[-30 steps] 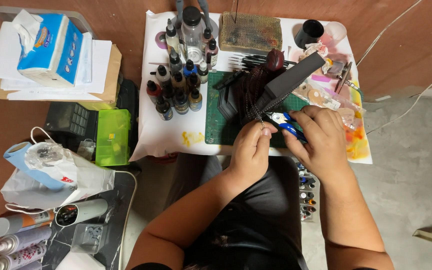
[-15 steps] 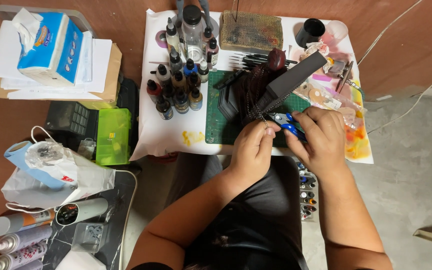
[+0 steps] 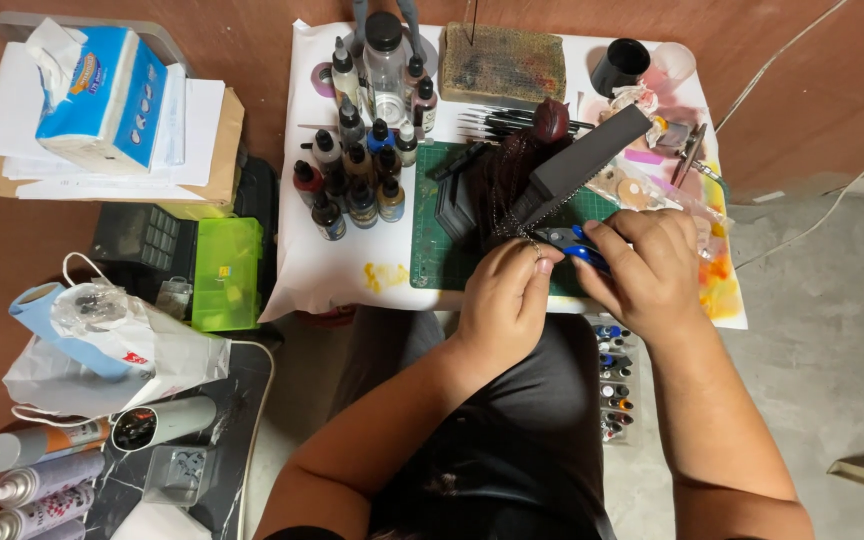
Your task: Using pliers to trim excess material or supports from a figurine base on a workbench.
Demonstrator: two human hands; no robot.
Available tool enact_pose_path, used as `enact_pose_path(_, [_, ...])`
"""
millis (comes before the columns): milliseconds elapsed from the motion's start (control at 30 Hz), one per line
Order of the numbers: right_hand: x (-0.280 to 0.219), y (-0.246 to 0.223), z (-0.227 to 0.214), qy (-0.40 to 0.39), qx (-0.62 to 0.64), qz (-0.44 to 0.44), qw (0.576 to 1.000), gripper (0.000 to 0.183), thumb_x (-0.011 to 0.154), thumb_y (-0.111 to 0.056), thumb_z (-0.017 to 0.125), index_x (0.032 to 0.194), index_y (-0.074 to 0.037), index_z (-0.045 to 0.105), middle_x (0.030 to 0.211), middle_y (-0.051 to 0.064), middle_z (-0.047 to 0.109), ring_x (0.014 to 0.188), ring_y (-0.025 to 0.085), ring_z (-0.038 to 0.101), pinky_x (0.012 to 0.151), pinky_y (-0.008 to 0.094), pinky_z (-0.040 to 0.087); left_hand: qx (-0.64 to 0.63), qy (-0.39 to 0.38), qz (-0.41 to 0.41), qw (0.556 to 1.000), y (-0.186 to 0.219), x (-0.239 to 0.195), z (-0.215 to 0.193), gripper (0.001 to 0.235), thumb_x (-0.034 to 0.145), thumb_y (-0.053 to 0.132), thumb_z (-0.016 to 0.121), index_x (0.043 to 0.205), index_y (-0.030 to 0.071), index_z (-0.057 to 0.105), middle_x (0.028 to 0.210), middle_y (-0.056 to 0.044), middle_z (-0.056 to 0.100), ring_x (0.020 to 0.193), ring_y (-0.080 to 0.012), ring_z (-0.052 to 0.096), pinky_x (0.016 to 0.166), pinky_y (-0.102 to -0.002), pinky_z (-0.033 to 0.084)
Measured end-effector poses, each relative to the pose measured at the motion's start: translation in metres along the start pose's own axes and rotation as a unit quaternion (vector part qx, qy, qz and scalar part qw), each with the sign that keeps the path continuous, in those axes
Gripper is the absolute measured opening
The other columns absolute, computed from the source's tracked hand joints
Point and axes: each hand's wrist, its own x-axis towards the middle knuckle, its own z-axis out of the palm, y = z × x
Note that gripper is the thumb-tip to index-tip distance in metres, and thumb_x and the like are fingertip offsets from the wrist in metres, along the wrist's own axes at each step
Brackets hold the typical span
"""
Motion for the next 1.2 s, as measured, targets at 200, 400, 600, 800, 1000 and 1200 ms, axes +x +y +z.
enact_pose_path(200, [0.009, 0.003, 0.002, 0.001, 0.002, -0.026, 1.0, 0.03, 0.098, -0.021, 0.075, 0.116, 0.003, 0.074, 0.103, 0.019, 0.064, 0.083, 0.035, 0.061, 0.077, 0.048, 0.049, 0.004, 0.021, -0.008, 1.0, 0.01, 0.007, -0.005, 0.021, 0.106, 0.008, 0.049, 0.101, 0.001, 0.07, 0.081, -0.011, 0.065, 0.078, -0.0342, 0.068, 0.075, -0.043, 0.058])
enact_pose_path(400, [0.008, 0.008, 0.006, 0.009, 0.005, -0.038, 0.999, 0.03, 0.098, -0.022, 0.076, 0.113, 0.004, 0.076, 0.103, 0.02, 0.066, 0.084, 0.036, 0.062, 0.078, 0.048, 0.048, 0.022, 0.024, -0.012, 0.999, 0.002, 0.002, -0.001, 0.021, 0.106, 0.009, 0.051, 0.102, 0.003, 0.07, 0.079, -0.007, 0.066, 0.077, -0.0293, 0.068, 0.077, -0.04, 0.059])
enact_pose_path(600, [0.002, 0.014, 0.009, 0.017, 0.014, -0.048, 0.999, 0.031, 0.098, -0.022, 0.075, 0.114, 0.004, 0.076, 0.101, 0.02, 0.066, 0.083, 0.036, 0.061, 0.078, 0.049, 0.048, 0.038, 0.016, -0.017, 0.999, 0.006, 0.007, 0.001, 0.021, 0.105, 0.011, 0.052, 0.099, 0.004, 0.071, 0.08, -0.01, 0.069, 0.076, -0.0335, 0.07, 0.075, -0.042, 0.059])
enact_pose_path(800, [-0.005, 0.023, 0.015, 0.031, 0.023, -0.058, 0.998, 0.031, 0.098, -0.022, 0.076, 0.114, 0.003, 0.076, 0.102, 0.02, 0.065, 0.083, 0.036, 0.061, 0.079, 0.05, 0.048, 0.063, 0.004, -0.024, 0.998, 0.006, 0.005, 0.002, 0.021, 0.105, 0.014, 0.054, 0.098, 0.006, 0.072, 0.081, -0.009, 0.071, 0.076, -0.0319, 0.071, 0.076, -0.042, 0.06])
enact_pose_path(1000, [-0.011, 0.03, 0.022, 0.038, 0.041, -0.065, 0.996, 0.029, 0.095, -0.021, 0.079, 0.113, 0.002, 0.077, 0.102, 0.02, 0.066, 0.082, 0.037, 0.061, 0.078, 0.051, 0.048, 0.116, -0.003, 0.007, 0.993, 0.006, 0.006, -0.001, 0.021, 0.104, 0.016, 0.054, 0.094, 0.006, 0.069, 0.071, -0.011, 0.063, 0.069, -0.0359, 0.067, 0.065, -0.045, 0.057])
enact_pose_path(1200, [-0.014, 0.033, 0.025, 0.037, 0.048, -0.064, 0.996, 0.028, 0.097, -0.021, 0.076, 0.114, 0.002, 0.077, 0.101, 0.02, 0.066, 0.081, 0.037, 0.06, 0.077, 0.052, 0.049, 0.336, 0.017, 0.127, 0.933, -0.007, 0.002, -0.006, 0.019, 0.101, 0.027, 0.057, 0.09, 0.014, 0.064, 0.077, -0.003, 0.056, 0.073, -0.0233, 0.065, 0.071, -0.036, 0.056])
